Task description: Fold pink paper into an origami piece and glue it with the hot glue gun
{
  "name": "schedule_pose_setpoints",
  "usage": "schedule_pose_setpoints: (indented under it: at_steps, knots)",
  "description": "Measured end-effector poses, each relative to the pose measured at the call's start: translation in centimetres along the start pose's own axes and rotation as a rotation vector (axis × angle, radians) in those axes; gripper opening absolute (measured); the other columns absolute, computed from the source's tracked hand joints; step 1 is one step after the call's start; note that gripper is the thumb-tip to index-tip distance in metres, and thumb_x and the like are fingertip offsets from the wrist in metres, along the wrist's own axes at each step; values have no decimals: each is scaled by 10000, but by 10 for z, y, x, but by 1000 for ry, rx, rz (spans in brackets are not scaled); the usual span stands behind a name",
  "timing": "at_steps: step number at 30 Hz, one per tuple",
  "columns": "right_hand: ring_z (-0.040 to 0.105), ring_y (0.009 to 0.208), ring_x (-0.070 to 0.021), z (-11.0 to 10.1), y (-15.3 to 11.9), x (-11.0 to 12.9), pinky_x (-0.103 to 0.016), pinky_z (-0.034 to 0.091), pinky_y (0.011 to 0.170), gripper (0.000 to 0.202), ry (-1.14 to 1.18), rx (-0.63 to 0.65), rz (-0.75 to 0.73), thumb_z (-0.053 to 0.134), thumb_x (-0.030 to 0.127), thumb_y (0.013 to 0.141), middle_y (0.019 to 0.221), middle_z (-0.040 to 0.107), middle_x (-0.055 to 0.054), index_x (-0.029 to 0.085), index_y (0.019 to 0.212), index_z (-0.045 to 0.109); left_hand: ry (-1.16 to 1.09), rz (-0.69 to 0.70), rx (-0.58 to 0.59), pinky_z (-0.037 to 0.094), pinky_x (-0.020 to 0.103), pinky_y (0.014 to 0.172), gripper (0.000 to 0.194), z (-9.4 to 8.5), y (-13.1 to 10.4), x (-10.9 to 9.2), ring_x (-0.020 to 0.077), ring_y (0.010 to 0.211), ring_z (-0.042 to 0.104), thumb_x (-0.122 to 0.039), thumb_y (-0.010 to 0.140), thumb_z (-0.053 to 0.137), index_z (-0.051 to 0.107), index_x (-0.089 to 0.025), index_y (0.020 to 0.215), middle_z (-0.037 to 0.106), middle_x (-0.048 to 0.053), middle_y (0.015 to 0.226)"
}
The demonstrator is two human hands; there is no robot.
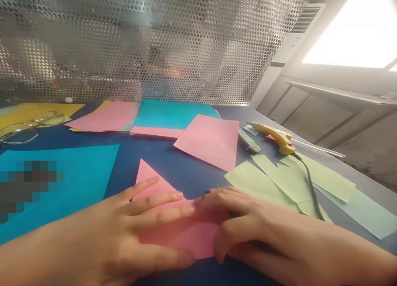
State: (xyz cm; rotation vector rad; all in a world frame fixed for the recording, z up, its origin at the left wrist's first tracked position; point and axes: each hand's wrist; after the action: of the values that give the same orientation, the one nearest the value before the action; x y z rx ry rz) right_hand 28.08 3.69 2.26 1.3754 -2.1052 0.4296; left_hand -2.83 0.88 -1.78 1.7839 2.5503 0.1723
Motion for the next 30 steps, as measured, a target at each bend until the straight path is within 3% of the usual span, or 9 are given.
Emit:
schedule_pose_setpoints:
  at_steps: [2,5,8,11,14,17,20,26,30]
  knots:
    - [653,1244,-141,0,-1,-1,-203,470,1086,290,11,-1,23,570,-28,848,1310,684,-64,192,923,744,-30,-25,-55,115,370,1293,796,3,-2,0,137,1572,235,-169,876,523,312,-446,1592,96,-77,1757]
    - [631,1309,-150,-1,-4,-2,-179,459,1086,296,17,-14,49,560,-61,763,1392,666,-46,194,812,701,-32,-30,-111,286,375,1255,689,7,-4,-2,172,1436,474,-193,919,559,420,-454,1541,489,-95,1594]
    - [630,1328,-170,-1,-6,-3,-184,479,1066,274,47,-6,68,542,-61,740,1429,668,-42,193,721,644,-71,-4,-150,352,365,1208,545,6,-4,-4,194,1270,593,-298,959,607,511,-376,1489,666,-58,1386]
    - [636,1322,-175,-2,-7,-5,-199,498,1052,282,93,1,70,526,-72,721,1425,680,-32,198,670,592,-131,15,-158,420,356,1115,432,1,-1,-4,201,1109,631,-339,987,606,577,-294,1415,709,-14,1264]
    - [650,1301,-172,-2,-6,-5,-222,508,1054,305,97,-36,85,512,-87,731,1398,694,-27,205,712,599,-186,27,-158,467,311,975,364,-2,3,-3,188,1030,608,-195,995,555,606,-269,1348,702,-2,1224]
    - [685,1213,-142,2,-2,-1,-214,518,1022,254,99,-73,119,560,-21,849,1313,720,-18,218,824,642,-225,-2,-185,425,308,962,460,1,7,-6,190,1022,554,-46,968,449,613,-273,1333,667,-20,1255]
    - [686,1110,-118,10,5,5,-209,522,970,165,104,-115,176,602,81,940,1180,720,1,234,934,666,-159,-58,-257,391,340,925,400,4,12,-16,210,963,511,-116,1062,340,621,-253,1311,670,-29,1218]
    - [623,829,-116,20,15,14,-280,501,932,266,16,-195,205,637,-28,716,957,660,49,224,791,598,24,-113,-293,423,356,820,392,5,22,-29,195,837,556,-214,1129,225,598,-284,1228,706,-85,1041]
    - [663,957,-129,17,11,14,-266,497,970,304,60,-158,223,619,-49,720,1088,674,28,230,840,645,24,-84,-266,454,358,711,345,-1,19,-25,188,797,586,-175,1111,265,594,-245,1188,723,-53,1005]
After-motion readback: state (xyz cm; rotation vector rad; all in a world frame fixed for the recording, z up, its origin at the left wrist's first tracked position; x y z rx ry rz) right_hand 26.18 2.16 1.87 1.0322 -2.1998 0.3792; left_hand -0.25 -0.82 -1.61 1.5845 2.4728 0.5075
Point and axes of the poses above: each hand's wrist, its own y-axis towards the middle knuckle, its own z-axis out of the palm, x = y × z
